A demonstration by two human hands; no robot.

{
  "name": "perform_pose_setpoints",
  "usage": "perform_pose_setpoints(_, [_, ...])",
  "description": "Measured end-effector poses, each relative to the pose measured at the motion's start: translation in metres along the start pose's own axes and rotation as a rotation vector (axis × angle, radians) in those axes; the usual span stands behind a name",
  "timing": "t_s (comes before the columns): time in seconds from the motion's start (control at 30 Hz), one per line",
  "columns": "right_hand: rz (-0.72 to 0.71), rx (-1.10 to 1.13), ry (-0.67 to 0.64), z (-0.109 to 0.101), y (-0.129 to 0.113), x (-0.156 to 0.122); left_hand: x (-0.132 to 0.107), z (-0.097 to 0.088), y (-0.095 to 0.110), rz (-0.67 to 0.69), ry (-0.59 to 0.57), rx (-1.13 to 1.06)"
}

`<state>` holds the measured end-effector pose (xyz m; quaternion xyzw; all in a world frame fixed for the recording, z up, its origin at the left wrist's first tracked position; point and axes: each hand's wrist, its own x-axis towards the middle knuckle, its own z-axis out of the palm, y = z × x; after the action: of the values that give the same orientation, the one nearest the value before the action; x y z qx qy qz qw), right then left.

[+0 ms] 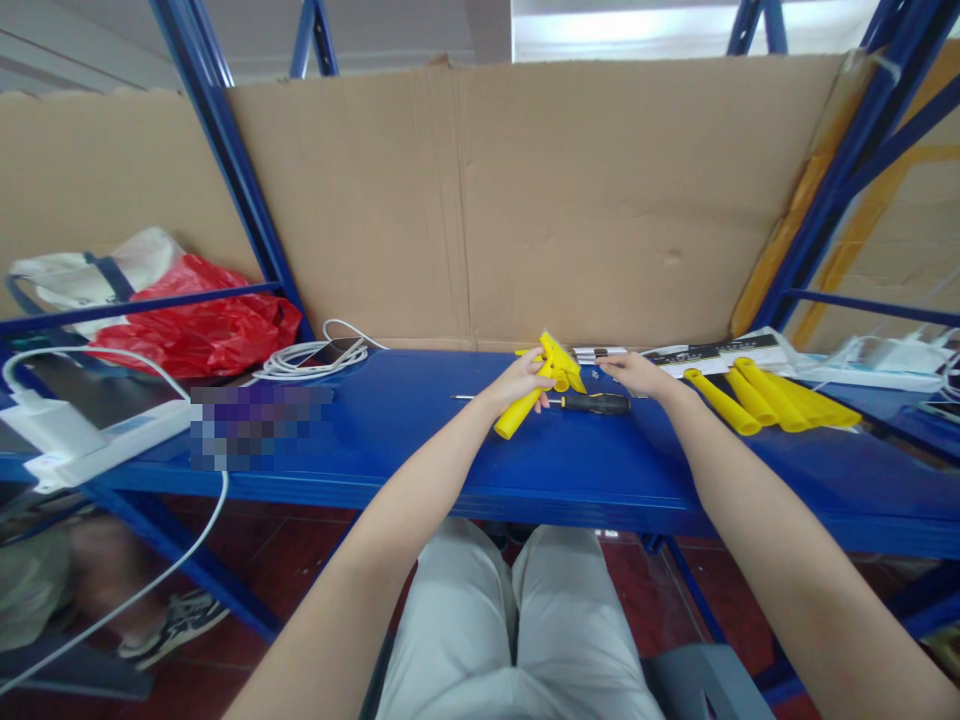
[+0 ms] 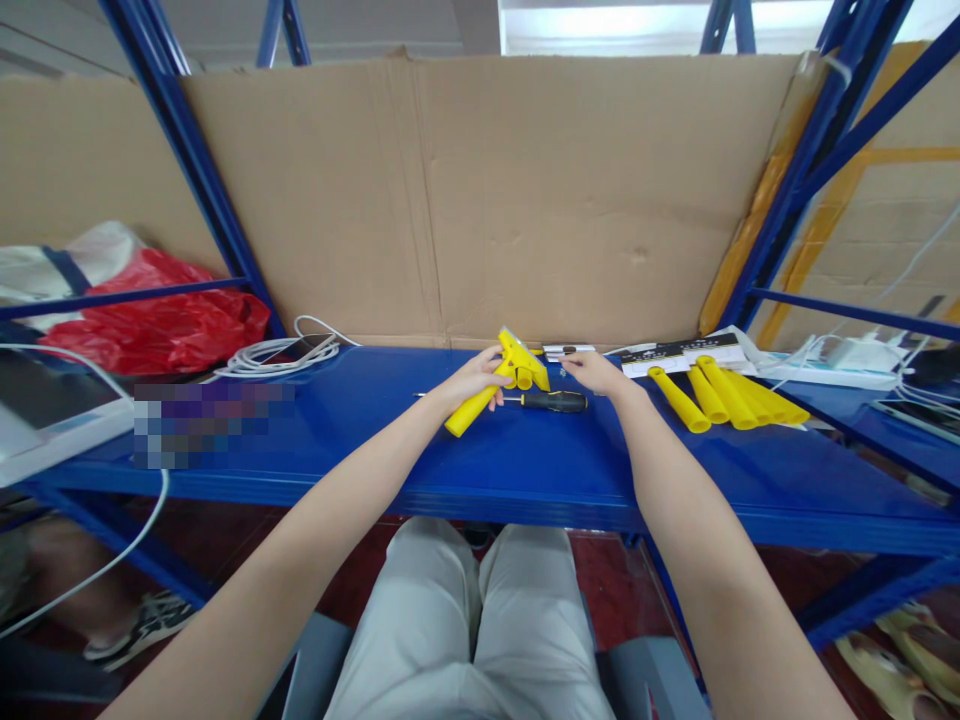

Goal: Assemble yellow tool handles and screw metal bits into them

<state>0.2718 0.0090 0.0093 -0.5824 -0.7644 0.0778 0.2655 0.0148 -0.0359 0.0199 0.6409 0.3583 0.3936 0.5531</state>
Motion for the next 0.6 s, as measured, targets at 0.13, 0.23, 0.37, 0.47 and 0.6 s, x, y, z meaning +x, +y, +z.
perform_pose_setpoints(0.13, [-0.076, 0.344, -0.004, 0.001, -0.027, -0.006, 0.000, 0.000, 0.003, -0.015, -0.046, -0.029])
perform_pose_setpoints(0.23, [-0.067, 0.466, 0.015, 0.004, -0.031, -0.007, -0.001, -0.001, 0.006, -0.020, -0.096, -0.045])
perform_pose_setpoints(0.37, [-0.011, 0.516, 0.053, 0.003, -0.027, -0.006, -0.002, -0.002, 0.008, -0.016, -0.127, -0.054])
perform_pose_setpoints(0.47, [-0.014, 0.491, 0.066, 0.003, -0.026, -0.004, -0.002, 0.000, 0.008, -0.029, -0.107, -0.042])
perform_pose_setpoints(0.6, [0.019, 0.401, 0.164, -0.001, -0.025, -0.004, -0.001, 0.000, 0.007, -0.031, -0.063, -0.038])
